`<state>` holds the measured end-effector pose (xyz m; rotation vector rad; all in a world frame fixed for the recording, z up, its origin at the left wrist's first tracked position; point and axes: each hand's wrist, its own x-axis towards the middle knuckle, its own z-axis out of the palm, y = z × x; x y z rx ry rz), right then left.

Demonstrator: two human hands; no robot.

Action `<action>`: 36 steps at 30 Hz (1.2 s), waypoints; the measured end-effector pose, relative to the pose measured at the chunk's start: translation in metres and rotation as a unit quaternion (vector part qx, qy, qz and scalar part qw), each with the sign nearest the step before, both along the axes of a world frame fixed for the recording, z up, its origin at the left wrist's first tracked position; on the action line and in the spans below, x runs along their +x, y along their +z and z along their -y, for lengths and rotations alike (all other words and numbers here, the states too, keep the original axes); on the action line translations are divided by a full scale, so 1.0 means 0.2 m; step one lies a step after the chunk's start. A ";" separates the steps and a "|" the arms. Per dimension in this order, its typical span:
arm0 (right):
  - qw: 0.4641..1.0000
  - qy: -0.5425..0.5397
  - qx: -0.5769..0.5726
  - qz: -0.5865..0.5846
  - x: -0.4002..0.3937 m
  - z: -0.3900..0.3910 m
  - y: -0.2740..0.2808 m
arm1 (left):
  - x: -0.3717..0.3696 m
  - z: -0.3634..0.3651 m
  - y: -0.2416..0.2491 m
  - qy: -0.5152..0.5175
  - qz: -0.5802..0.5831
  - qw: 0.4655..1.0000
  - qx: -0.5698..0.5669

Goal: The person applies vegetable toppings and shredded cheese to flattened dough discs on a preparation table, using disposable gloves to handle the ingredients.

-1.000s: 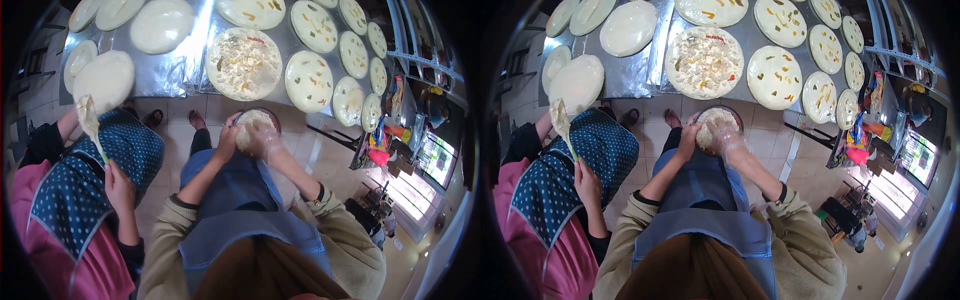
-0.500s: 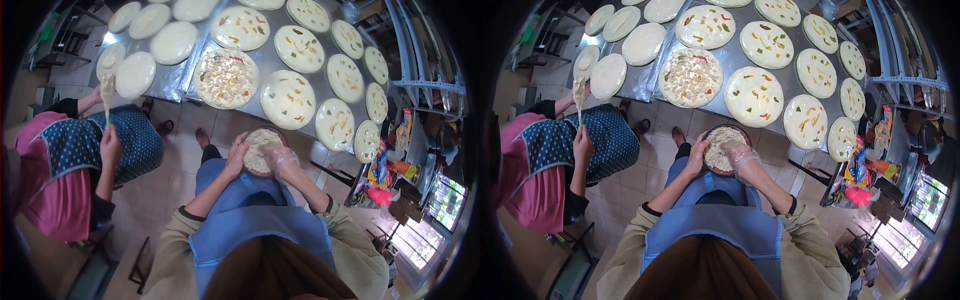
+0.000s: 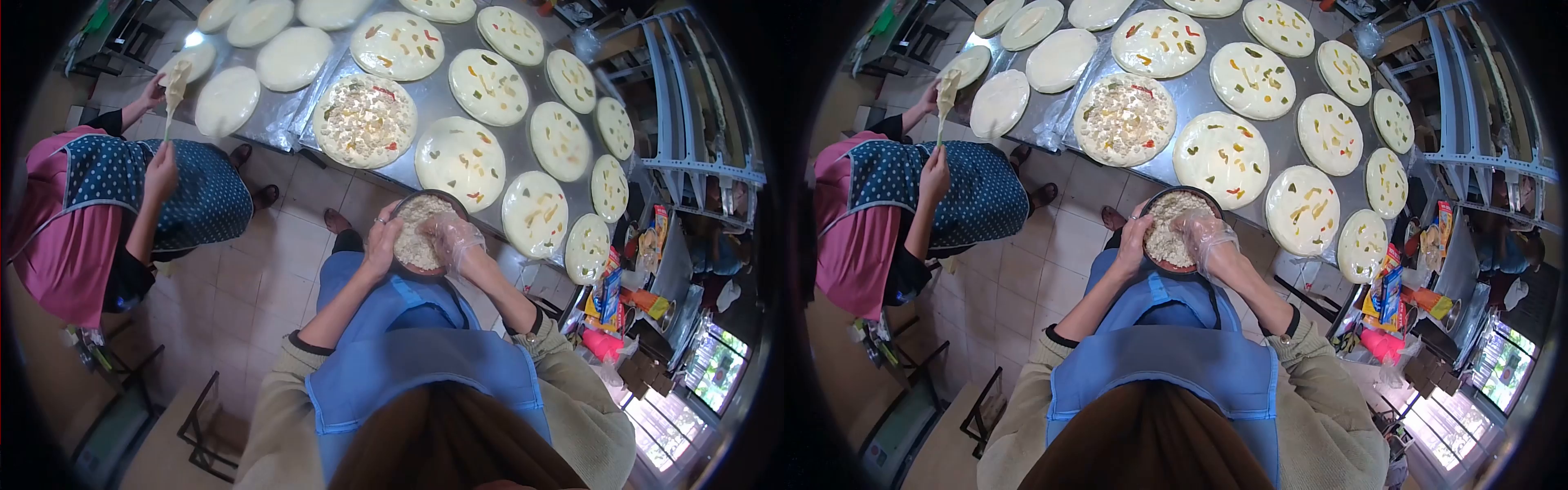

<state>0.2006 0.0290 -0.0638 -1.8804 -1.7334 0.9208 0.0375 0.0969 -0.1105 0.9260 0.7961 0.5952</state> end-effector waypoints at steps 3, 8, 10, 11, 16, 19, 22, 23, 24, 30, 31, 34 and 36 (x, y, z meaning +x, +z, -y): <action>0.998 0.006 -0.039 0.041 -0.06 -0.04 0.14 | 0.02 -0.01 0.04 0.002 0.019 1.000 0.000; 0.987 0.069 -0.053 0.132 -0.11 0.01 0.14 | 0.04 0.00 0.04 -0.009 -0.035 0.999 0.029; 0.993 0.061 -0.029 0.101 -0.07 0.04 0.09 | 0.05 0.02 0.04 -0.016 -0.042 0.999 0.030; 0.995 0.056 -0.017 0.086 -0.05 0.04 0.07 | 0.06 0.02 0.04 -0.020 -0.035 0.999 0.033; 0.986 -0.072 -0.133 -0.072 0.07 0.01 0.15 | 0.11 0.03 0.04 -0.024 -0.002 0.999 0.029; 0.950 -0.106 -0.128 -0.263 0.22 -0.04 0.21 | 0.13 0.02 0.04 -0.032 -0.017 0.999 0.017; 0.954 -0.090 -0.107 -0.265 0.41 -0.13 0.24 | 0.12 0.04 0.03 -0.026 -0.015 0.999 0.024; 0.967 -0.082 -0.109 -0.217 0.46 -0.18 0.24 | 0.11 0.04 0.02 -0.024 -0.024 0.999 0.023; 0.977 -0.073 -0.102 -0.170 0.49 -0.22 0.23 | 0.08 0.05 0.01 -0.022 -0.034 0.999 0.023; 0.997 -0.024 0.057 -0.043 0.61 -0.43 -0.06 | -0.05 0.08 -0.08 0.007 -0.068 0.998 0.007; 0.998 -0.041 0.045 -0.001 0.63 -0.45 -0.07 | -0.08 0.09 -0.08 0.013 -0.062 0.998 -0.003; 0.992 -0.092 -0.004 0.092 0.68 -0.51 -0.07 | -0.13 0.10 -0.09 0.013 -0.089 0.996 -0.029; 0.992 -0.096 -0.005 0.079 0.75 -0.48 -0.08 | -0.16 0.10 -0.10 0.017 -0.094 0.994 -0.044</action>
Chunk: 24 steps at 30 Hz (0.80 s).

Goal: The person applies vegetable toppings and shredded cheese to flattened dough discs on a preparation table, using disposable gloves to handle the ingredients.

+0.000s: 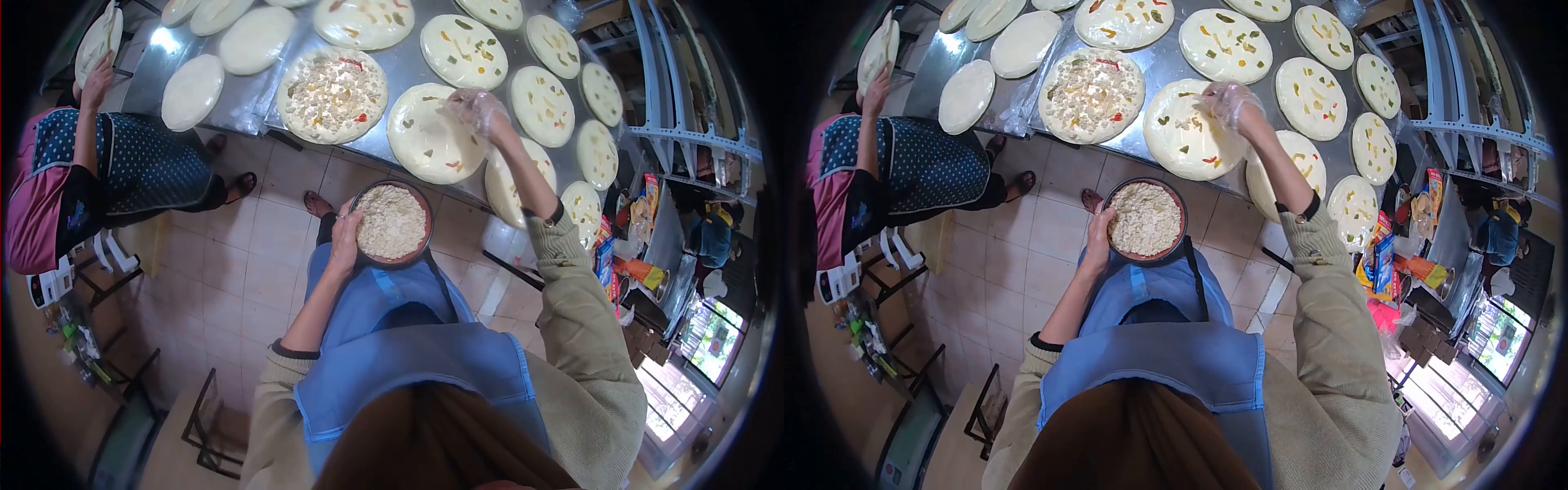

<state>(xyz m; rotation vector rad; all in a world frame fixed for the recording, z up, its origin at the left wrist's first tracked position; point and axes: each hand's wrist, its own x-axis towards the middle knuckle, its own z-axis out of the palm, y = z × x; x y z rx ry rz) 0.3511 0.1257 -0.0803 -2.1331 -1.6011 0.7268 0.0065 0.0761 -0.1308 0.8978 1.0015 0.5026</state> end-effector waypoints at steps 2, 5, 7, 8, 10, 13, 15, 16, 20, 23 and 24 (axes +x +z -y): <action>1.000 0.009 0.007 -0.027 0.06 0.05 0.00 | -0.01 0.00 -0.02 0.007 0.006 1.000 -0.007; 0.999 0.028 -0.043 -0.009 0.07 0.13 0.04 | -0.02 0.00 -0.03 0.001 0.009 1.000 -0.019; 0.999 0.021 -0.046 0.010 0.04 0.20 0.03 | -0.01 0.00 -0.04 -0.007 0.007 1.000 -0.023; 0.999 -0.005 -0.035 -0.002 0.03 0.24 -0.02 | -0.01 0.00 -0.04 -0.011 0.005 1.000 -0.026; 0.998 -0.051 -0.040 0.020 -0.03 0.27 0.00 | -0.01 0.00 -0.05 -0.019 0.022 0.999 -0.023; 0.997 -0.025 -0.026 0.070 -0.07 0.25 0.07 | 0.00 -0.01 -0.04 -0.025 0.038 0.999 -0.020; 0.999 0.014 -0.002 0.031 -0.04 0.23 0.02 | 0.00 -0.01 -0.03 -0.026 0.040 0.999 -0.020; 0.999 0.033 0.010 0.012 -0.03 0.20 0.01 | 0.00 -0.01 -0.02 -0.026 0.037 0.999 -0.022; 0.994 0.020 -0.002 0.111 -0.05 0.13 -0.04 | -0.01 -0.01 -0.02 -0.025 0.036 0.999 -0.029; 0.993 0.031 0.022 0.110 -0.04 0.08 -0.04 | -0.02 0.00 -0.03 -0.004 0.053 0.998 -0.043; 0.996 0.025 0.000 0.085 -0.02 0.06 -0.02 | -0.03 0.00 -0.04 -0.001 0.053 0.997 -0.049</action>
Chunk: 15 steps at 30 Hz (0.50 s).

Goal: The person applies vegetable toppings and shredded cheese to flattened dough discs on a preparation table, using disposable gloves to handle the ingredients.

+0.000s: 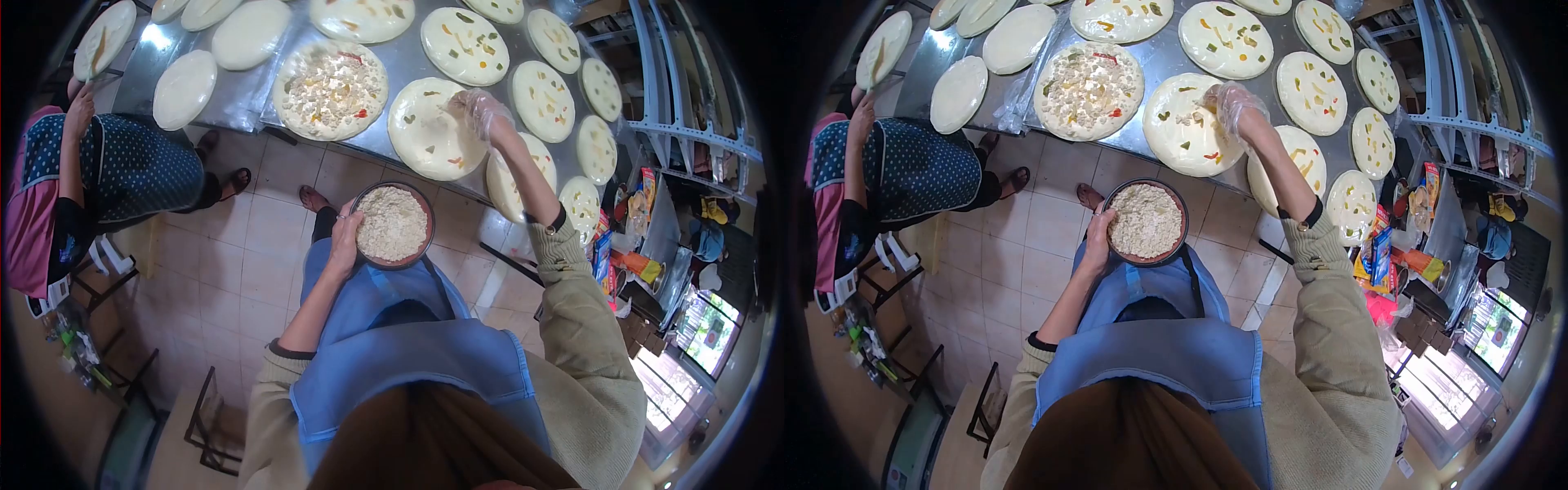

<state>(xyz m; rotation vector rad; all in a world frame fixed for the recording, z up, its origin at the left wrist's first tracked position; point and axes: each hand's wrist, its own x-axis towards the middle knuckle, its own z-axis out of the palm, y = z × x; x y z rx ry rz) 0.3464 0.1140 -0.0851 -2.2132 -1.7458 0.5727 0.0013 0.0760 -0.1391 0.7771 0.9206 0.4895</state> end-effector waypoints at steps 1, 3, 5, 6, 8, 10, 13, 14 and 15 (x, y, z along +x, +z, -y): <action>0.999 -0.009 -0.022 -0.025 0.01 -0.02 0.01 | -0.01 0.00 -0.01 0.002 0.000 1.000 -0.006; 0.999 -0.031 -0.009 -0.019 0.02 -0.07 0.03 | -0.01 0.00 -0.03 0.003 0.001 1.000 -0.010; 0.999 -0.030 0.010 -0.029 0.01 -0.09 0.03 | -0.02 -0.01 -0.04 -0.002 0.000 1.000 -0.007; 0.999 -0.019 0.023 -0.042 0.00 -0.10 0.03 | -0.02 -0.01 -0.04 0.002 0.004 1.000 -0.012; 0.998 0.010 0.055 -0.021 -0.02 -0.12 -0.01 | -0.02 -0.01 -0.02 0.010 0.011 1.000 -0.022; 0.993 0.047 0.093 0.048 -0.05 -0.15 -0.07 | -0.02 -0.02 -0.02 0.011 0.010 1.000 -0.018; 0.998 0.023 0.065 0.013 -0.12 -0.15 -0.06 | -0.02 -0.04 0.00 0.007 0.002 1.000 -0.012; 0.997 0.030 0.071 -0.028 -0.13 -0.15 -0.08 | -0.03 -0.04 0.01 0.005 -0.001 1.000 -0.011; 0.994 0.036 0.077 -0.069 -0.14 -0.14 -0.13 | -0.03 -0.04 0.00 0.008 -0.003 1.000 -0.011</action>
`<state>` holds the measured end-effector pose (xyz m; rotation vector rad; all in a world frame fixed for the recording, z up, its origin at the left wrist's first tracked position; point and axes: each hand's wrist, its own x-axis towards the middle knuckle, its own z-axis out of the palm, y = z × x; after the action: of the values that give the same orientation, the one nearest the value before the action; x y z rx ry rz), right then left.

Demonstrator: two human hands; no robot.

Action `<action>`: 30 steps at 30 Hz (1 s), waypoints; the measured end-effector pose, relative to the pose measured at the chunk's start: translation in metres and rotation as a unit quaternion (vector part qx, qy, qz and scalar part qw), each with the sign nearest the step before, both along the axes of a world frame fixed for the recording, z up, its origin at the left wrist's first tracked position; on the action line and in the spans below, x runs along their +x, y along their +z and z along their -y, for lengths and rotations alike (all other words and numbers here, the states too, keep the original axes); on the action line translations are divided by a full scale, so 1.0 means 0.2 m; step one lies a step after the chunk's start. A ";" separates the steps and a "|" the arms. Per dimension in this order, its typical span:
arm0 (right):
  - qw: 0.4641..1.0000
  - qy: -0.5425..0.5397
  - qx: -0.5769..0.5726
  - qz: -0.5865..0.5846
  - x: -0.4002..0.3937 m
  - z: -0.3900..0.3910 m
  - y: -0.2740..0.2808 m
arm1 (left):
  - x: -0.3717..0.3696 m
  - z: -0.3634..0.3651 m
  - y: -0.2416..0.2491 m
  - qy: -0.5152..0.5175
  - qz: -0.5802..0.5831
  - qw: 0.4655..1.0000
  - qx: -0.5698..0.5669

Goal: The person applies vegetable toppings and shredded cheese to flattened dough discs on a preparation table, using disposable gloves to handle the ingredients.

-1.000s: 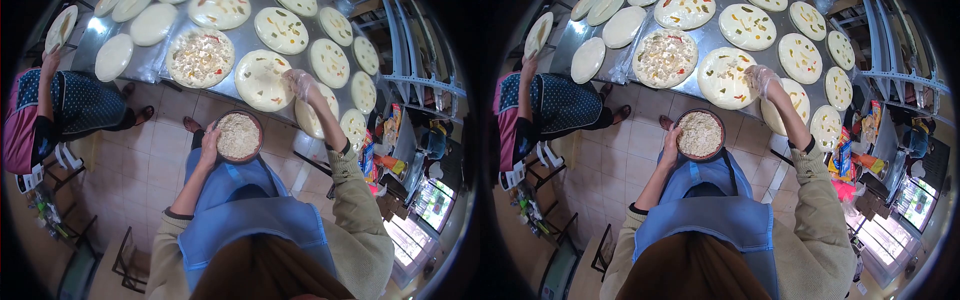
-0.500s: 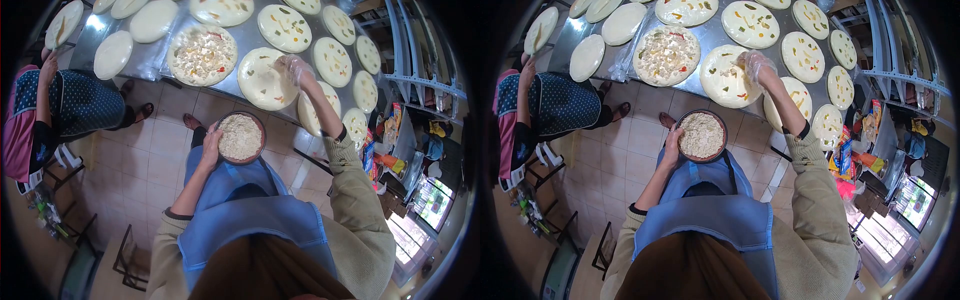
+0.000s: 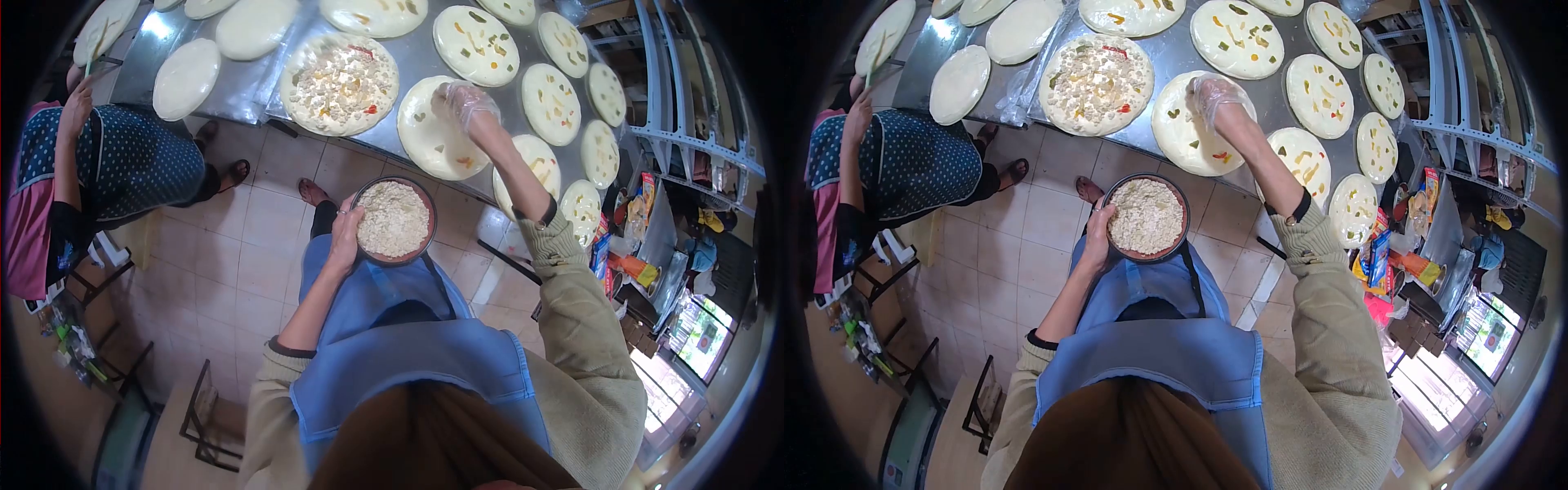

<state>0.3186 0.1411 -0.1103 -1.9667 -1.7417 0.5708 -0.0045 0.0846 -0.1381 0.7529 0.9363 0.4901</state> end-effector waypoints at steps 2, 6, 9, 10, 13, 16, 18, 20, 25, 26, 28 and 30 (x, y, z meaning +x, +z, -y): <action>0.999 0.039 0.002 0.018 -0.04 0.00 -0.01 | 0.00 0.00 -0.01 0.004 -0.003 1.000 0.001; 0.993 0.078 0.040 0.080 -0.10 0.05 0.05 | 0.00 -0.01 0.00 0.012 0.014 1.000 -0.006; 0.995 0.049 0.015 0.089 -0.16 0.10 0.10 | 0.01 -0.02 0.03 0.011 0.014 1.000 -0.003; 0.994 0.043 -0.003 0.102 -0.17 0.12 0.11 | 0.01 -0.03 0.03 0.008 0.017 1.000 0.001; 0.996 -0.010 -0.074 0.039 -0.23 0.17 0.19 | 0.02 -0.04 0.03 0.000 0.011 1.000 0.025; 0.976 -0.051 -0.147 -0.153 -0.41 0.28 0.47 | 0.04 -0.05 0.10 0.001 0.000 0.999 0.047; 0.977 0.033 -0.179 -0.112 -0.49 0.34 0.51 | 0.07 -0.06 0.15 0.001 -0.002 0.998 0.063; 0.973 0.103 -0.202 -0.038 -0.62 0.40 0.51 | 0.11 -0.06 0.18 -0.001 0.002 0.997 0.082; 0.981 0.124 -0.149 -0.017 -0.76 0.53 0.41 | 0.17 -0.02 0.23 0.030 -0.013 0.996 0.080; 0.978 0.131 -0.160 -0.030 -0.74 0.56 0.41 | 0.19 -0.01 0.23 0.023 -0.013 0.996 0.082; 0.990 0.094 -0.093 -0.055 -0.70 0.60 0.37 | 0.21 0.00 0.21 0.020 -0.001 0.996 0.089; 0.994 0.068 -0.059 -0.060 -0.67 0.61 0.31 | 0.22 0.01 0.20 0.012 -0.007 0.995 0.097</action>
<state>0.1845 0.0196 -0.0492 -1.8577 -1.8129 0.8389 0.0398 0.0835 -0.0983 0.9224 0.9203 0.6037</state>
